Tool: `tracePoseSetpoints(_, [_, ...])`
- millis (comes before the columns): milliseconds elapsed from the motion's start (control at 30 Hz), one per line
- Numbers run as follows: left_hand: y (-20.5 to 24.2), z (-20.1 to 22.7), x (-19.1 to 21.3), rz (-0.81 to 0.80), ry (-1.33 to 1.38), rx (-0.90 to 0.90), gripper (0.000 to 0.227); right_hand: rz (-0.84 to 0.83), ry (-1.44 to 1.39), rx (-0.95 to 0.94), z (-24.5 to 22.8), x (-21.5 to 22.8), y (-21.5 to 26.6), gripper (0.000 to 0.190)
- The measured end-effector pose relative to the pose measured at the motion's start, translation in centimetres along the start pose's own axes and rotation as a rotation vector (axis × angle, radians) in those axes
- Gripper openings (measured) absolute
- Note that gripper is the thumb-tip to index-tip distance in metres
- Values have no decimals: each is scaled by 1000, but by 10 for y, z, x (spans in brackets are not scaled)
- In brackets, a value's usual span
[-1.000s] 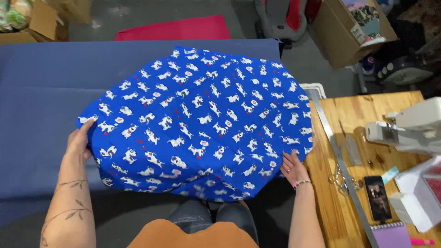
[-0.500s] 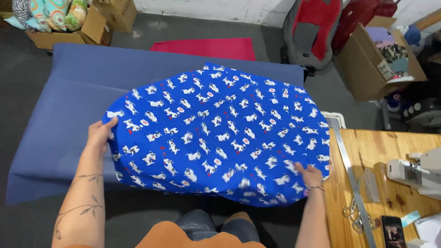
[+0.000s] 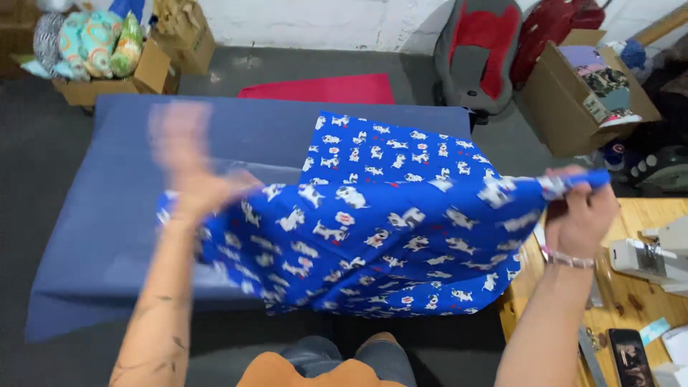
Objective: Aligning and securing patterned fabric onto a flat surface using adhesive tape
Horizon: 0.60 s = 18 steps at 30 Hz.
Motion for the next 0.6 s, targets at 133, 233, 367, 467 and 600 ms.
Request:
tracePoseSetpoints(133, [37,48,-163,-876,-80,-235,130,-41,290,225,-46,-50,-37,68])
tracePoseSetpoints(233, [29,20,-224,-972,-206,-203,68,-80,383,399,-85,-40,-44,57])
tracePoseSetpoints(367, [-28,56,-216,-939,-353,-59,28,92,576,439,-99,28,-30,48])
tracePoseSetpoints(467, [-67,85,-215,-874,-435,-43,47,236,570,457,-104,65,4,49])
tracePoseSetpoints(600, [-114,127,-224,-731,-292,13,59,399,678,489,-88,117,67,54])
Point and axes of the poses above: each hand's wrist, its own y-axis away from the middle knuckle, its own x-axis out of the back of the hand, z = x × y, the point moved 7 cm from there along -y, towards the middle knuckle, and after that the axes turned 3 degrees about z, right-handed, at the moved point
